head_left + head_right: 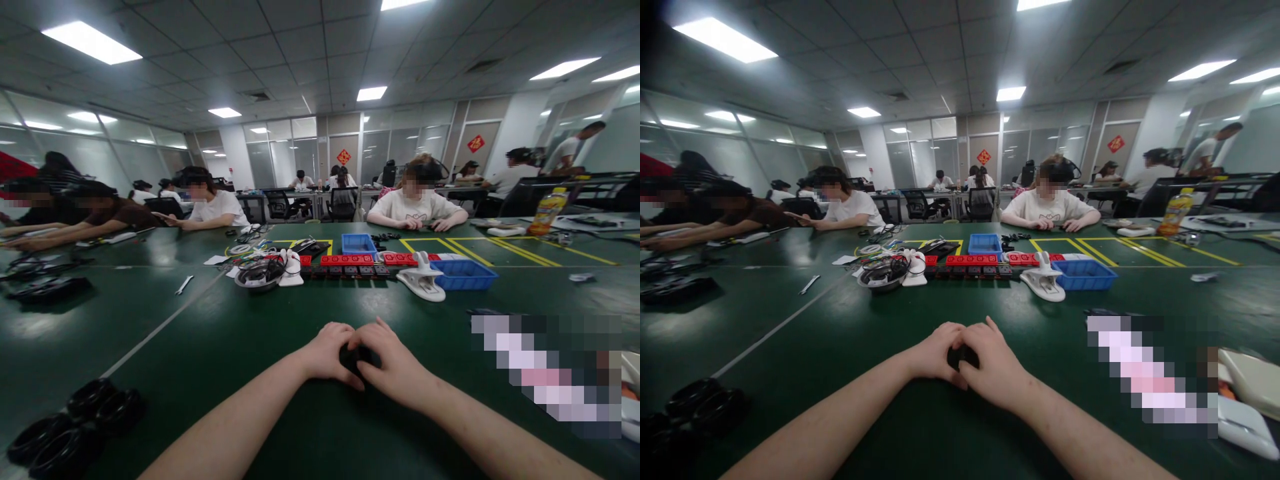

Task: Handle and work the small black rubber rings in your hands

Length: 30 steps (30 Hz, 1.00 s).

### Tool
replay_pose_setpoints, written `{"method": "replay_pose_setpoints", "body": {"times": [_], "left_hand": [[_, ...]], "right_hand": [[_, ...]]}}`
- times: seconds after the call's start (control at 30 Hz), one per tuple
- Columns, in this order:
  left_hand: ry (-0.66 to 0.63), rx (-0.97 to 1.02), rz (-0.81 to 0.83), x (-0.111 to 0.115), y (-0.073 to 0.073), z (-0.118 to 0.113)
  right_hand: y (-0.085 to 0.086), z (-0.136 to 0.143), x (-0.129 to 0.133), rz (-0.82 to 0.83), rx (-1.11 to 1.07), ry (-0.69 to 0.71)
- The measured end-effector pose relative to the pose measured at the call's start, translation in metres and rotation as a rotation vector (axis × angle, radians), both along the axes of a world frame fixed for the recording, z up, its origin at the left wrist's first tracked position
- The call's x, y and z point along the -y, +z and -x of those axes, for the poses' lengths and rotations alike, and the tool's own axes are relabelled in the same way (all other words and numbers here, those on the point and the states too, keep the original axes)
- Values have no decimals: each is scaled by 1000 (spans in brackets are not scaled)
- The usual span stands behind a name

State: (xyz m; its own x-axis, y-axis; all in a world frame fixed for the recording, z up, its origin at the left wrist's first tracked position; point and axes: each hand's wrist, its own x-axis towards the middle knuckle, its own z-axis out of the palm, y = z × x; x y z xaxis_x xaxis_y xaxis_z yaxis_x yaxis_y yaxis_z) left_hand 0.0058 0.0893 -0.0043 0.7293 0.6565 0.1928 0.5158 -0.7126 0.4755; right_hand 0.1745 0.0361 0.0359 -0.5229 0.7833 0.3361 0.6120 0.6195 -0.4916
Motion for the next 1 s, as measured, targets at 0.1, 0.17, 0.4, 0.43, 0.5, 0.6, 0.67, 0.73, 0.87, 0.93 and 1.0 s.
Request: {"method": "replay_pose_setpoints", "body": {"times": [0.1, 0.17, 0.4, 0.43, 0.5, 0.6, 0.67, 0.73, 0.87, 0.93, 1.0], "left_hand": [[81, 2, -39, 9, 3, -7], [137, -8, -114, 14, 2, -13], [263, -135, -206, 20, -6, -20], [251, -150, -193, 19, -6, -20], [216, -162, -181, 17, -6, -20], [188, -146, -205, 15, -7, -20], [179, -132, -219, 14, -7, -20], [169, -117, -224, 13, -5, -19], [123, -67, -167, 12, -1, -16], [72, -37, -116, 10, 1, -13], [29, -19, -68, 7, 0, -11]], "right_hand": [[-2, 2, 0, -81, -23, -129], [-7, 4, -1, -121, 12, -188], [-30, 8, -4, -82, 179, -316], [-32, 9, -5, -83, 187, -321], [-33, 9, -5, -92, 197, -328], [-32, 9, -4, -103, 208, -340], [-30, 10, -4, -86, 211, -347], [-27, 10, -5, -57, 208, -337], [-17, 5, -6, -46, 182, -251], [-12, 3, -6, -48, 148, -166], [-11, 1, -5, -40, 89, -52]]}}
